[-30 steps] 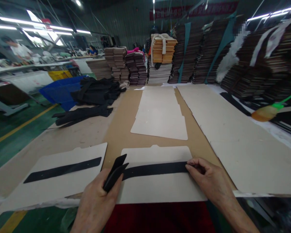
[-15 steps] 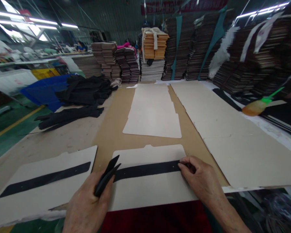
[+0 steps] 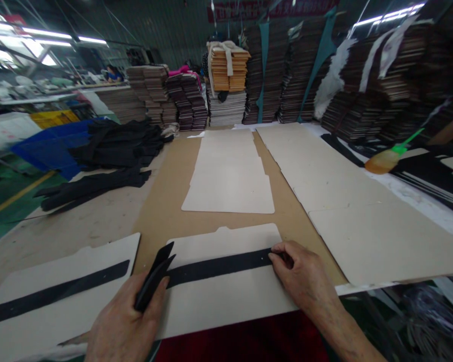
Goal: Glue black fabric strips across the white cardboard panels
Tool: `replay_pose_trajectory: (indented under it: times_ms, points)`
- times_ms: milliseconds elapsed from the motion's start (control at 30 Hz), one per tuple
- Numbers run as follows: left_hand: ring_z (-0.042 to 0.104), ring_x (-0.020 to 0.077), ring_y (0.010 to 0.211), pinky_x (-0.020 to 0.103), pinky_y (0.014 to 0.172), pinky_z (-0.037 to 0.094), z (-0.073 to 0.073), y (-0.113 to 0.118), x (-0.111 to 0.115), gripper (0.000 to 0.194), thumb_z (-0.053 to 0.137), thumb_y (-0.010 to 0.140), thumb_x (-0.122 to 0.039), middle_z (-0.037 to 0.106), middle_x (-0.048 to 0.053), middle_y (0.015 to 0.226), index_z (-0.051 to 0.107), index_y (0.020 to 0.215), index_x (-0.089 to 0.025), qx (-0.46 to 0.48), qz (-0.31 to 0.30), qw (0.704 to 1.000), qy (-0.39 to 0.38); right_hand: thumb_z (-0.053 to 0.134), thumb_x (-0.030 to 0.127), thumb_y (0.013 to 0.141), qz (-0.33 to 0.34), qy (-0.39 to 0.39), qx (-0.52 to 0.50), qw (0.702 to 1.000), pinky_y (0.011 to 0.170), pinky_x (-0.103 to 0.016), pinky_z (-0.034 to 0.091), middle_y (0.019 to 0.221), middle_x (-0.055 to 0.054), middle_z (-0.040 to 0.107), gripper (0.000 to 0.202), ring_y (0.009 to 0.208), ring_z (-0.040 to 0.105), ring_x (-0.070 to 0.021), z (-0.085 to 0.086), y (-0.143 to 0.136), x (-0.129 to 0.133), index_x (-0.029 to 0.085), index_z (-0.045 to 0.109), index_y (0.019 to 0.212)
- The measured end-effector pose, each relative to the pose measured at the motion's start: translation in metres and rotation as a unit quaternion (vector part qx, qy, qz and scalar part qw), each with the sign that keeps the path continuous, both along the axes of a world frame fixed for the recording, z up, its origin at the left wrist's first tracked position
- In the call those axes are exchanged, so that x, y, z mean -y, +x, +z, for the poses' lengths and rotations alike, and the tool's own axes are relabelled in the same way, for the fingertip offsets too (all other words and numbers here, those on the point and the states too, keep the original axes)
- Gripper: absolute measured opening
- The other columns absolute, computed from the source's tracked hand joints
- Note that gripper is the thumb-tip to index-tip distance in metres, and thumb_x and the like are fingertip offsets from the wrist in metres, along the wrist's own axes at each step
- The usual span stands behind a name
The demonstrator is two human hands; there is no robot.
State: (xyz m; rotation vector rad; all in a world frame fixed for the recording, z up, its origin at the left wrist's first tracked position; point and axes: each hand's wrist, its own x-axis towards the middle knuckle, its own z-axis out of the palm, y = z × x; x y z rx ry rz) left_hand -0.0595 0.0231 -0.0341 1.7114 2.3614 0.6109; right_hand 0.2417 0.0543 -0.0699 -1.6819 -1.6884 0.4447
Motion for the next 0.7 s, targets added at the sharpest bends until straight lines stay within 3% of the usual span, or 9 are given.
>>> replay_pose_trajectory:
  times_ms: [267,400,500,700]
  points:
    - [0.069,0.0294,0.095,0.034,0.074,0.051,-0.004,-0.003,-0.005,0.045,0.041,0.09,-0.054,0.075,0.005,0.102,0.063,0.116,-0.026,-0.042,0.033,0.996,-0.072,0.059,0.023,0.083,-0.013,0.001,-0.009,1.0,0.066,-0.031,0.045,0.077,-0.001,0.069,0.01,0.071,0.064,-0.0192,-0.002,-0.001,0.001,0.021,0.068,0.084]
    - [0.07,0.0307,0.089,0.035,0.069,0.051,-0.001,-0.004,-0.005,0.049,0.041,0.087,-0.06,0.075,0.005,0.094,0.064,0.115,-0.027,-0.027,0.06,0.991,-0.113,0.063,0.024,0.082,-0.04,-0.016,0.011,0.999,0.06,-0.03,0.043,0.071,0.001,0.065,0.01,0.064,0.062,-0.0185,-0.003,-0.002,0.001,0.021,0.065,0.092]
    - [0.069,0.0294,0.092,0.035,0.073,0.051,0.003,0.0,-0.005,0.044,0.049,0.082,-0.057,0.075,0.003,0.095,0.065,0.11,-0.028,0.02,0.067,0.993,-0.093,0.065,0.025,0.083,-0.042,-0.01,0.017,0.999,0.057,-0.03,0.042,0.066,0.003,0.06,0.017,0.059,0.059,-0.0174,-0.005,-0.001,0.002,0.02,0.063,0.1]
    - [0.069,0.0285,0.084,0.037,0.074,0.052,-0.001,0.008,-0.005,0.038,0.054,0.079,-0.053,0.075,0.003,0.087,0.068,0.099,-0.023,0.05,0.1,0.992,-0.052,0.06,0.025,0.089,0.013,0.086,0.007,0.996,0.059,-0.027,0.046,0.074,0.003,0.06,0.012,0.062,0.058,-0.0138,-0.01,0.003,0.008,0.021,0.061,0.101]
